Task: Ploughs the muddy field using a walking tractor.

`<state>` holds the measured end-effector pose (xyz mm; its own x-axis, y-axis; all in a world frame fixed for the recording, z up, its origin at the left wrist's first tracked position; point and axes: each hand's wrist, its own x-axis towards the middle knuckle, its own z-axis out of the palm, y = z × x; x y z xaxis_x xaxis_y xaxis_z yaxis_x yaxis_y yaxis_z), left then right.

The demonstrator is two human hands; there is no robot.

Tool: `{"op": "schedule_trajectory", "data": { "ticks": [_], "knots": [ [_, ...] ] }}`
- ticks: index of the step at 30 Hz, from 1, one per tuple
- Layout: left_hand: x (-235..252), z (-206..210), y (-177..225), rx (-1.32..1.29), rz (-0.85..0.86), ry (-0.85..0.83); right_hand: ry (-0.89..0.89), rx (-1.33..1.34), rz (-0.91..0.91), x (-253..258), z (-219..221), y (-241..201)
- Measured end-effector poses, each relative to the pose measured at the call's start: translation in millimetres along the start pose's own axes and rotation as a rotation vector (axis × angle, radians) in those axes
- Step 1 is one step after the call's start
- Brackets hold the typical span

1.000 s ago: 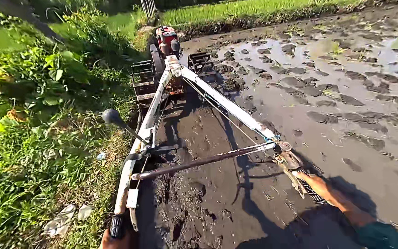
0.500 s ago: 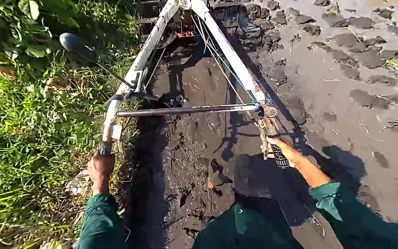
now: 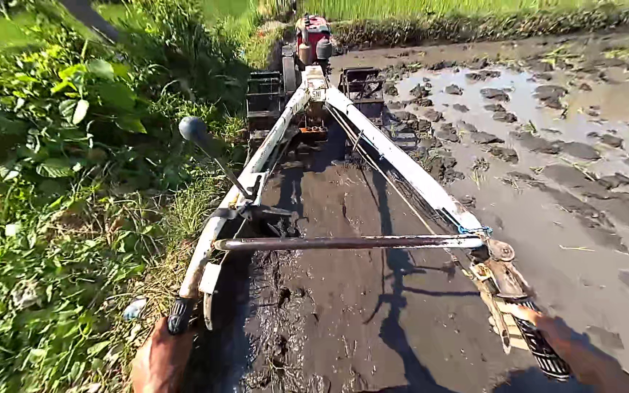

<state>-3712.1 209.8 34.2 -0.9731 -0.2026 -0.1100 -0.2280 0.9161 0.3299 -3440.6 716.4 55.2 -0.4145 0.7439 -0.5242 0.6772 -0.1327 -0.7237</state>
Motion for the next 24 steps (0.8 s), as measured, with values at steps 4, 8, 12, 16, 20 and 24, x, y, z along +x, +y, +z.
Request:
{"op": "schedule_trajectory", "data": {
  "ticks": [4, 8, 12, 16, 20, 24],
  "knots": [
    [33, 12, 66, -0.009, -0.031, -0.053, -0.008, -0.078, -0.119, 69, -5, -32],
    [75, 29, 118, -0.025, -0.044, -0.088, 0.001, 0.053, -0.118, 157, -10, -41],
    [122, 38, 176, -0.007, -0.072, -0.035, 0.018, -0.089, -0.099, 212, -16, -105],
    [219, 21, 179, 0.003, -0.095, 0.01, -0.243, 0.102, -0.045, 235, 38, -141],
    [298, 27, 172, 0.012, -0.019, -0.043, -0.305, 0.222, 0.014, 255, 104, -164],
    [314, 57, 248, -0.025, -0.023, -0.036, -0.084, 0.184, -0.053, 329, 87, -208]
  ]
}}
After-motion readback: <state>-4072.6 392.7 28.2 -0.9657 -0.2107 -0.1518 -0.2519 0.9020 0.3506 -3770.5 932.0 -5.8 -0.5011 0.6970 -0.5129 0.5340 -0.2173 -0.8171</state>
